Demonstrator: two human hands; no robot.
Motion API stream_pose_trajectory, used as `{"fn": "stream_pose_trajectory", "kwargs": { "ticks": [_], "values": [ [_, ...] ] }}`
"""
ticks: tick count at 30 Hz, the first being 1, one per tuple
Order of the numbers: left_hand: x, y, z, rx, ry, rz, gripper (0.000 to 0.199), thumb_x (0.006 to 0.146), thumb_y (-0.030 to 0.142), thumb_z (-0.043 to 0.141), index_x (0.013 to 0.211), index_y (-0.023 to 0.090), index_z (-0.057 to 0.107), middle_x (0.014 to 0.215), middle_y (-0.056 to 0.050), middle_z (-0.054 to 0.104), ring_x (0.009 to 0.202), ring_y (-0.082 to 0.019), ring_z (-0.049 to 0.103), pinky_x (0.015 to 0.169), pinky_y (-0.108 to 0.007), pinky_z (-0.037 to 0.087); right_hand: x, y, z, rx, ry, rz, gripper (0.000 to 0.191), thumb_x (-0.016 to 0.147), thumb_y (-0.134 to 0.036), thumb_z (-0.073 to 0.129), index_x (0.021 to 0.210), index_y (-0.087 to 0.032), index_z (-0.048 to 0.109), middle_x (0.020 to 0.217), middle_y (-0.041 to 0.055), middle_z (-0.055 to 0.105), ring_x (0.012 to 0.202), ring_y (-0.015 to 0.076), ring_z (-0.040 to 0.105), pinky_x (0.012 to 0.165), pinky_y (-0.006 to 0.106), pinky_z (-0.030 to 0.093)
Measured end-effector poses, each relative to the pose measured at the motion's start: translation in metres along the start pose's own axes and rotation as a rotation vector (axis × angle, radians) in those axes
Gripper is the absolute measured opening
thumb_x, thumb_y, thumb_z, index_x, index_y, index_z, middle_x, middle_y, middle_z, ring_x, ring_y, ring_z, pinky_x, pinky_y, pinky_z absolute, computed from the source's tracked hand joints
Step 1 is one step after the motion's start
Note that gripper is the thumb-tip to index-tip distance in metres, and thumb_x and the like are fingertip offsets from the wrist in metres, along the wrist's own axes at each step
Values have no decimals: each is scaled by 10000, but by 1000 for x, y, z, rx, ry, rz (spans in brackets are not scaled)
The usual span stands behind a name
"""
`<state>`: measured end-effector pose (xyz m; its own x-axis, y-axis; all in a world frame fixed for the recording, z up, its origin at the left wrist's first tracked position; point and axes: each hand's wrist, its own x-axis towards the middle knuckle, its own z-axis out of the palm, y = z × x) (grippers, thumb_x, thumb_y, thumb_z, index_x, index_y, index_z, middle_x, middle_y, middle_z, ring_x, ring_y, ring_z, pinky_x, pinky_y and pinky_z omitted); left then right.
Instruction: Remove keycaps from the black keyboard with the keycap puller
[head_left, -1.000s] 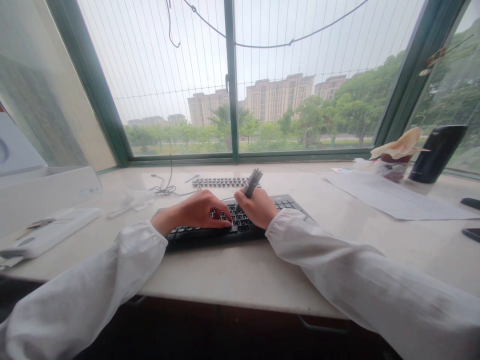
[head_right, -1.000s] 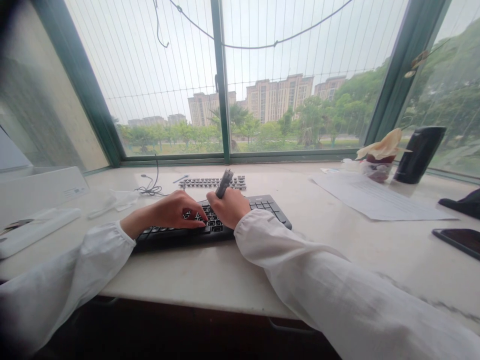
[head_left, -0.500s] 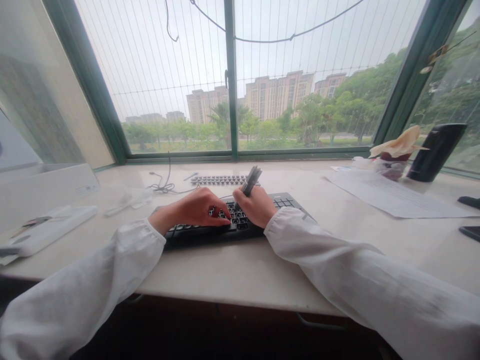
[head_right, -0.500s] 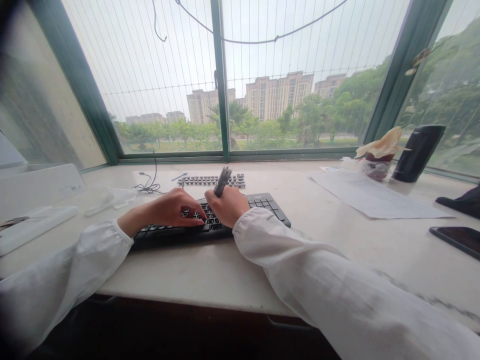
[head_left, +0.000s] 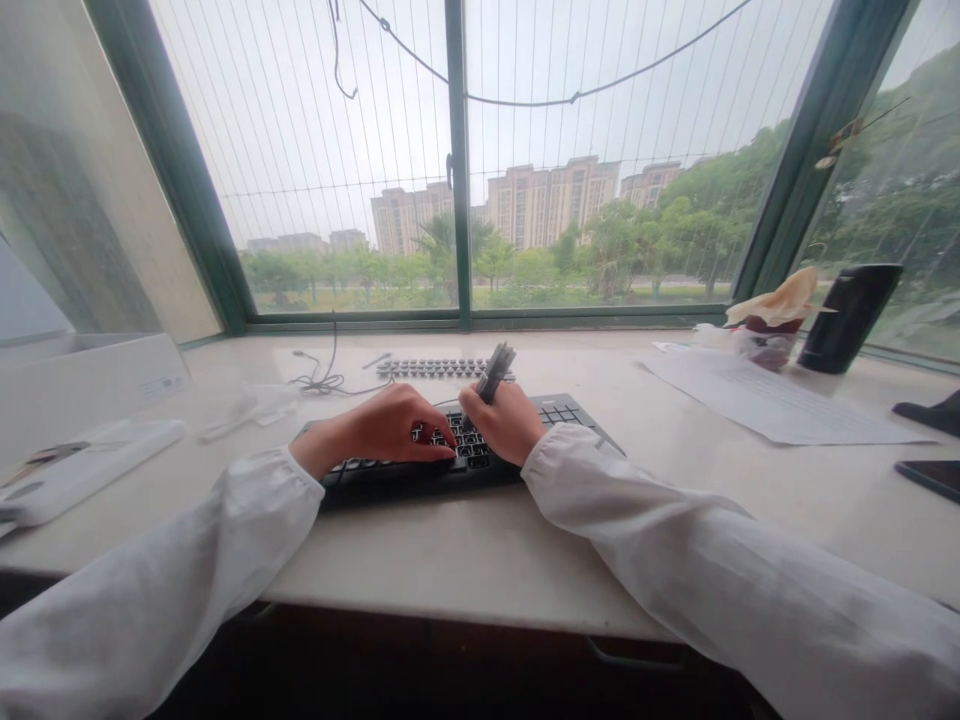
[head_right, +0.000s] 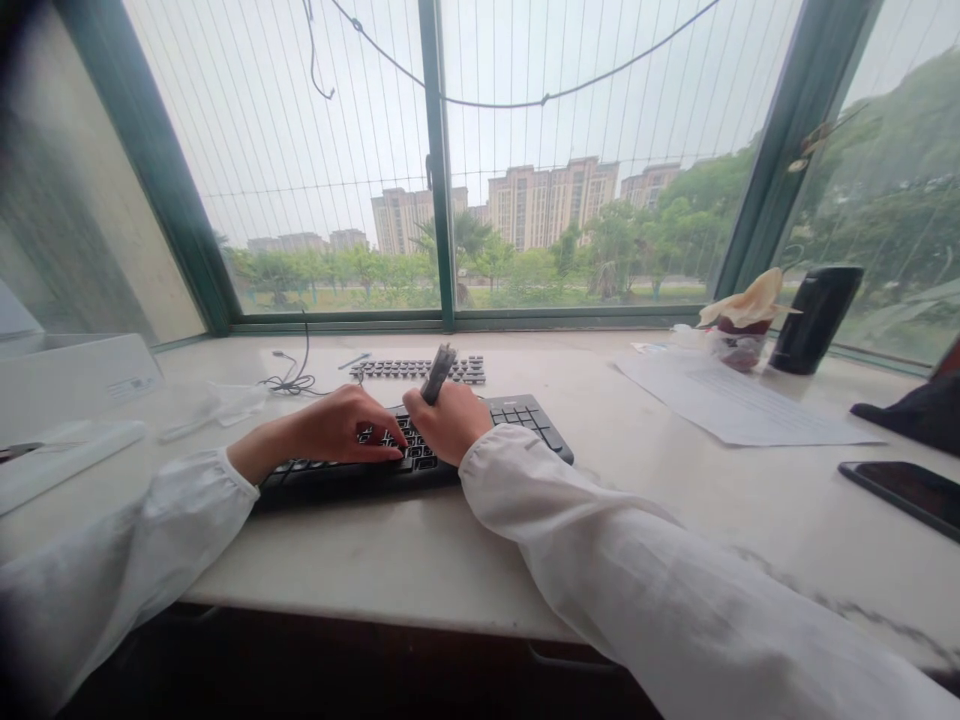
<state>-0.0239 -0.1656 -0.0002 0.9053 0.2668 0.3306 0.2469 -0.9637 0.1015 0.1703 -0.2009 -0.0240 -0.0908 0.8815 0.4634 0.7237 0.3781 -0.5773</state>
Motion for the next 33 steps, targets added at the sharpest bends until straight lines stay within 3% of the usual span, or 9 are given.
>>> {"fn": "stream_pose_trajectory", "kwargs": {
  "ticks": [20, 33],
  "values": [
    [-1, 0, 0, 32, -18, -9, 204, 810, 379, 629, 868, 217, 738, 542, 20, 615, 480, -73, 547, 530, -173, 385, 0, 0, 0, 24, 1, 1, 331, 828, -361, 409, 553, -195, 489, 546, 9, 449, 542, 132, 392, 529, 255, 260],
    [-2, 0, 1, 39, -15, -17, 205, 814, 376, 627, 870, 212, 737, 562, 15, 624, 488, -69, 552, 537, -167, 383, 2, 0, 4, 163, -42, -57, 356, 824, -329, 423, 598, -188, 660, 535, 11, 536, 559, 135, 485, 557, 240, 326]
  ]
}}
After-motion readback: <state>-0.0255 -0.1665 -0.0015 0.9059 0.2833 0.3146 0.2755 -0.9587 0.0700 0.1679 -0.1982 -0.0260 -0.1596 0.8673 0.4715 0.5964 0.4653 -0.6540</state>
